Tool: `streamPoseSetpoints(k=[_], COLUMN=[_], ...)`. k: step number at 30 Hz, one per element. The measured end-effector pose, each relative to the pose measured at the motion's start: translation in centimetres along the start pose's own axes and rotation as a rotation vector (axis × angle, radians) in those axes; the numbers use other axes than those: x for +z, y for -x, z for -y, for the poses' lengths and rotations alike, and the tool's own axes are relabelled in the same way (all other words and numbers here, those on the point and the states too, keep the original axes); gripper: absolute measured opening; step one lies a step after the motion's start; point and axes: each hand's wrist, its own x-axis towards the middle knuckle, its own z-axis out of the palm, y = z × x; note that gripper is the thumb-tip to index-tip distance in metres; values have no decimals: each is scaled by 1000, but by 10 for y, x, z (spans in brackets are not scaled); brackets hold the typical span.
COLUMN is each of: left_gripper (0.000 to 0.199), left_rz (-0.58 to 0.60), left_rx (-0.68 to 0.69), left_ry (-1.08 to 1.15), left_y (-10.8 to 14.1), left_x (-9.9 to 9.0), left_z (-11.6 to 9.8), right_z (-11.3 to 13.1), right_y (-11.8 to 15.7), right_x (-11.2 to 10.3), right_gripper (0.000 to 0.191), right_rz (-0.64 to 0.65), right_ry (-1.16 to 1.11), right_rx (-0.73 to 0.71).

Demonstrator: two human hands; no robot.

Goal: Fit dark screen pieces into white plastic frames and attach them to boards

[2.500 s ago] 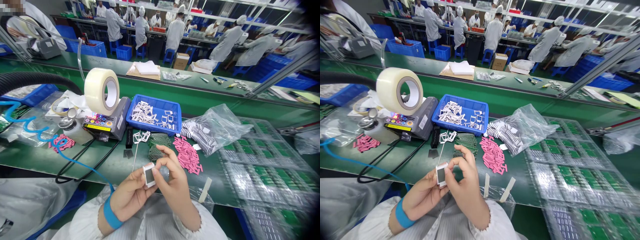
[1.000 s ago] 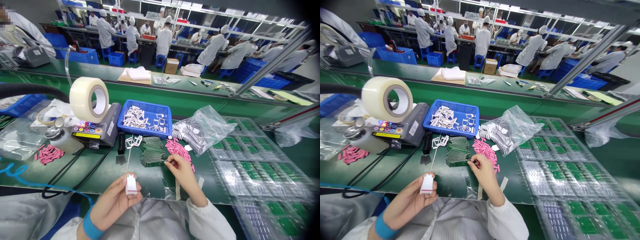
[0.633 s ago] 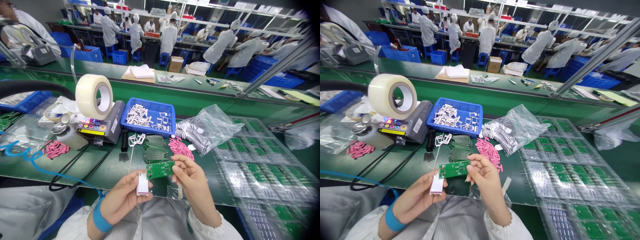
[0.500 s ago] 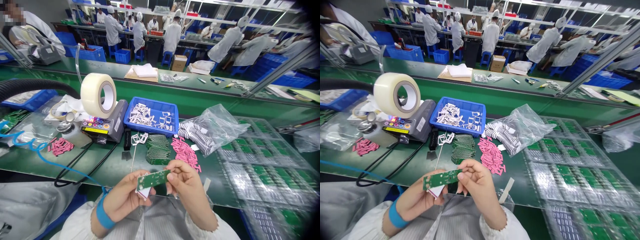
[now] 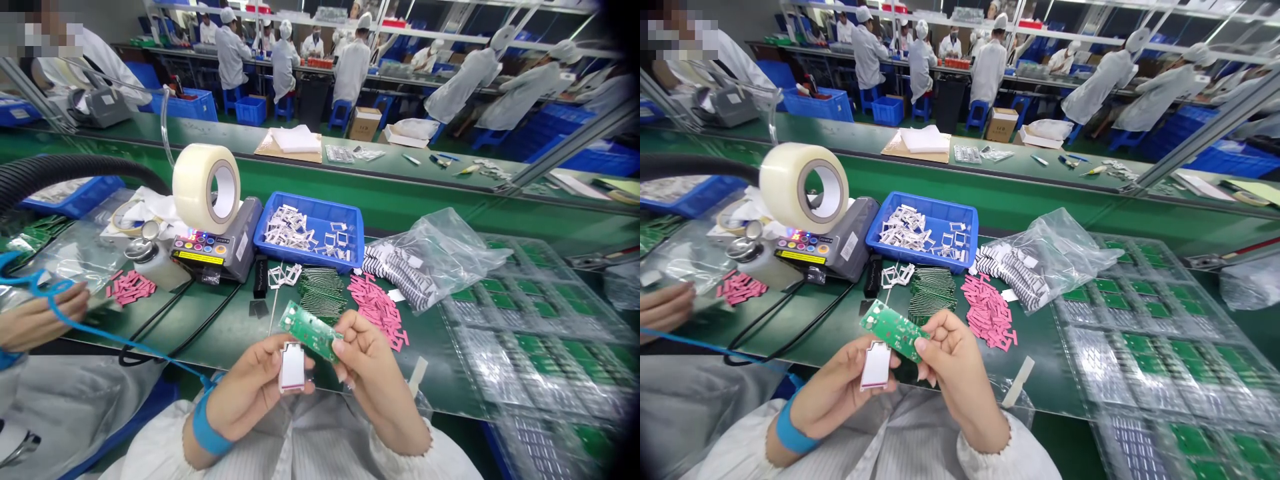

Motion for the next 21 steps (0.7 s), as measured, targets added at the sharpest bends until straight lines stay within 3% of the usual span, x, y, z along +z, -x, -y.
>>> streamPoseSetpoints(k=[4, 7, 15, 21], left_gripper=[31, 37, 36, 32], left_rz=[-127, -164, -136, -91], left_rx=[137, 158, 189, 198], left_ry=[-57, -66, -84, -113], left_y=[-1, -1, -2, 2], left_x=[2, 2, 2, 2], left_z=[-1, -1, 0, -1], right_z=[-14, -22, -24, -29], right_y=[6, 8, 6, 5], right_x=[6, 13, 24, 26], right_gripper=[41, 44, 44, 44], right_rz=[53, 53, 40, 71], right_ry=[-39, -88, -136, -70], right_rx=[119, 140, 43, 85])
